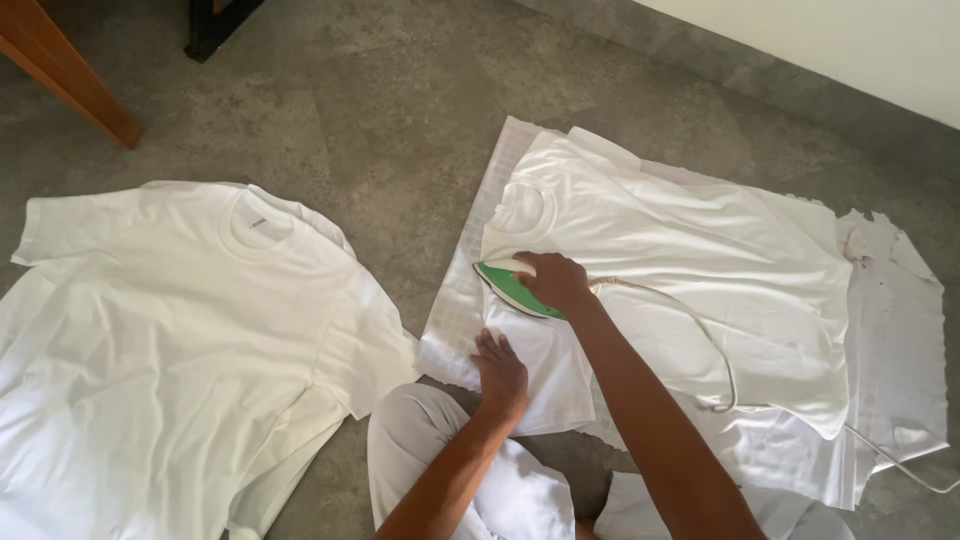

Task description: The person irons a white t-shirt laid on a protective sheet on the floor using a green iron. They smooth the fabric with their left hand while moving the iron with their right hand across the shirt's surface.

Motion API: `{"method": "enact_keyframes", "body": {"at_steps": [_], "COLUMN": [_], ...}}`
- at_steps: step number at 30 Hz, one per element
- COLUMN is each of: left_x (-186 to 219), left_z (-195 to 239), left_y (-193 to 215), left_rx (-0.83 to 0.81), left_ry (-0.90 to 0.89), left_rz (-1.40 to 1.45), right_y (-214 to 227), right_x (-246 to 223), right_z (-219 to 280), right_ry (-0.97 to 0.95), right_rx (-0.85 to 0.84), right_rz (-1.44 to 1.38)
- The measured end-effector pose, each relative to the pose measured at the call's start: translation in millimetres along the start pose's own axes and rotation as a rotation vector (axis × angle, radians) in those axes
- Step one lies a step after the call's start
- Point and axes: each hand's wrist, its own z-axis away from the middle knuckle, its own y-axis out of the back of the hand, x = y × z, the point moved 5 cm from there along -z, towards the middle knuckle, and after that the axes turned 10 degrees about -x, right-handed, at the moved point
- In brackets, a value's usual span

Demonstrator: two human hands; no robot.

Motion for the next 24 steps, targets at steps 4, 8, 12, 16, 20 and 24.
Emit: {"method": "enact_keyframes", "body": {"at_steps": [4, 8, 12, 16, 20, 24], "left_x": [0.8, 0.8, -6.2, -11.8, -16.1, -23.5], "left_z": [-1.8, -2.9, 29.4, 26.3, 9.7, 11.2], "left_y": [-2.7, -6.9, 24.9, 15.6, -0.6, 0.3], "left_rx": [0.009, -0.014, -0.02, 0.0, 0.033, 0.033], "left_ry": [-0.011, -0.005, 0.016, -0.007, 0.01, -0.011], "left_rz": [0.019, 0.038, -0.003, -0.054, -0.044, -0.001], "right_y": [-18.4, -11.5, -1.2, -0.8, -10.4, -19.1], "right_x": [16.0, -2.5, 12.6, 65.4, 149.3, 252.6], "right_z": [-44.4, -21.7, 2.6, 36.1, 81.8, 143.0], "right_ry": [-0.075, -0.039, -0.011, -0.078, -0.106, -0.244], "right_rx": [0.068, 0.05, 0.011, -0.011, -0.034, -0.039], "right_rz": [-0.02, 0.011, -0.02, -0.043, 0.016, -0.048]}}
